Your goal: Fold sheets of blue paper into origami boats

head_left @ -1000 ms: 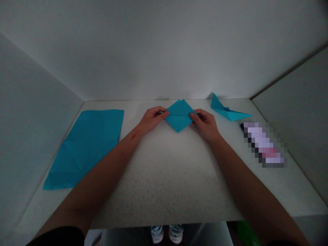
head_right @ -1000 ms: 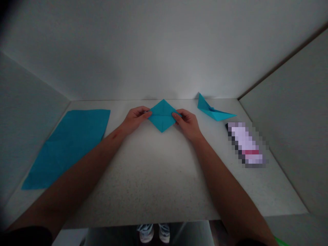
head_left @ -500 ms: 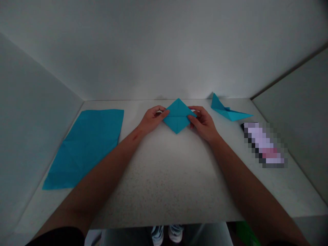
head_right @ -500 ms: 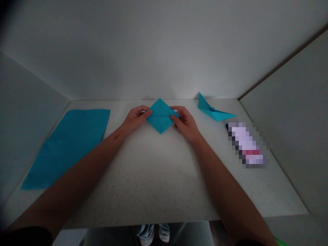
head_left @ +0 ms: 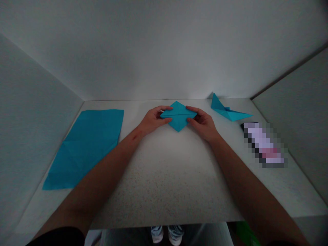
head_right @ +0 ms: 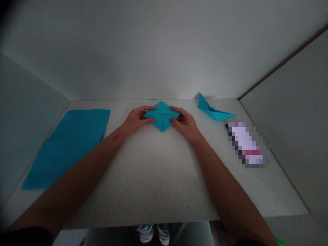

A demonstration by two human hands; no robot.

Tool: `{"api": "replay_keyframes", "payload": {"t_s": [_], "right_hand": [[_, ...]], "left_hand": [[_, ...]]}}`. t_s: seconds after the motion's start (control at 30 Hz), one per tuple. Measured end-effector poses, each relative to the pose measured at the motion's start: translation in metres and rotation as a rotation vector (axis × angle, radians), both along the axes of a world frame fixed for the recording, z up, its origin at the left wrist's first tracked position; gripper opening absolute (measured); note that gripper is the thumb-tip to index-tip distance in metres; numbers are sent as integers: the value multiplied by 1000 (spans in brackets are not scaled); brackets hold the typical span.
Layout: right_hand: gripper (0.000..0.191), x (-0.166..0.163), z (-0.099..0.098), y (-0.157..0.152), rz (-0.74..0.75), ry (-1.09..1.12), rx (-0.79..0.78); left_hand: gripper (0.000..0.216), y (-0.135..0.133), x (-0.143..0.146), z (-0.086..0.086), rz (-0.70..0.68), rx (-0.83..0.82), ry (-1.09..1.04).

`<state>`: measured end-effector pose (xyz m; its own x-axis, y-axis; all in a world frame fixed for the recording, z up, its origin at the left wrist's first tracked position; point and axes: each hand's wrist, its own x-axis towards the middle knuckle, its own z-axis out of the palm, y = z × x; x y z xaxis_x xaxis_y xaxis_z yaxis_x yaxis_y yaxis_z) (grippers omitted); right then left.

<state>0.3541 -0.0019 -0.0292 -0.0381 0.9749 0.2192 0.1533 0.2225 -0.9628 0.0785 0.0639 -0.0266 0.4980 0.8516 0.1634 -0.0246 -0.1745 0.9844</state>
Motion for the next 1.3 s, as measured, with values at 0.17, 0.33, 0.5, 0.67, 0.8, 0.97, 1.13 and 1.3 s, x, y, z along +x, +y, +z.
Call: {"api": "replay_keyframes", "payload": {"t_s": [0.17,0.33,0.5,0.67,0.8,0.97,1.13,1.3], "right_hand": [[60,0,-4,3,-72,-8,-23],[43,-5,8,1,-102,-13,12],[53,-6,14,0,-128,-18,8],[56,-6,13,-1,-128,-1,-8],[54,-6,14,-1,-76,52,-26],[60,-9,13,-5,16,73,-44],[73,-15,16,-14,126,-40,-21],[69,-19,17,-19,251,-186,24]], "left_hand": [[65,-1,1,2,44,-17,0],[47,-3,3,4,102,-25,30],[56,-4,5,6,72,-32,-13],[67,-4,7,8,-5,-41,-94],[68,-6,5,11,-40,-23,-47],[57,-13,4,13,-105,33,84],[48,-20,5,13,-207,137,155],[49,-24,8,17,-221,402,331]]}}
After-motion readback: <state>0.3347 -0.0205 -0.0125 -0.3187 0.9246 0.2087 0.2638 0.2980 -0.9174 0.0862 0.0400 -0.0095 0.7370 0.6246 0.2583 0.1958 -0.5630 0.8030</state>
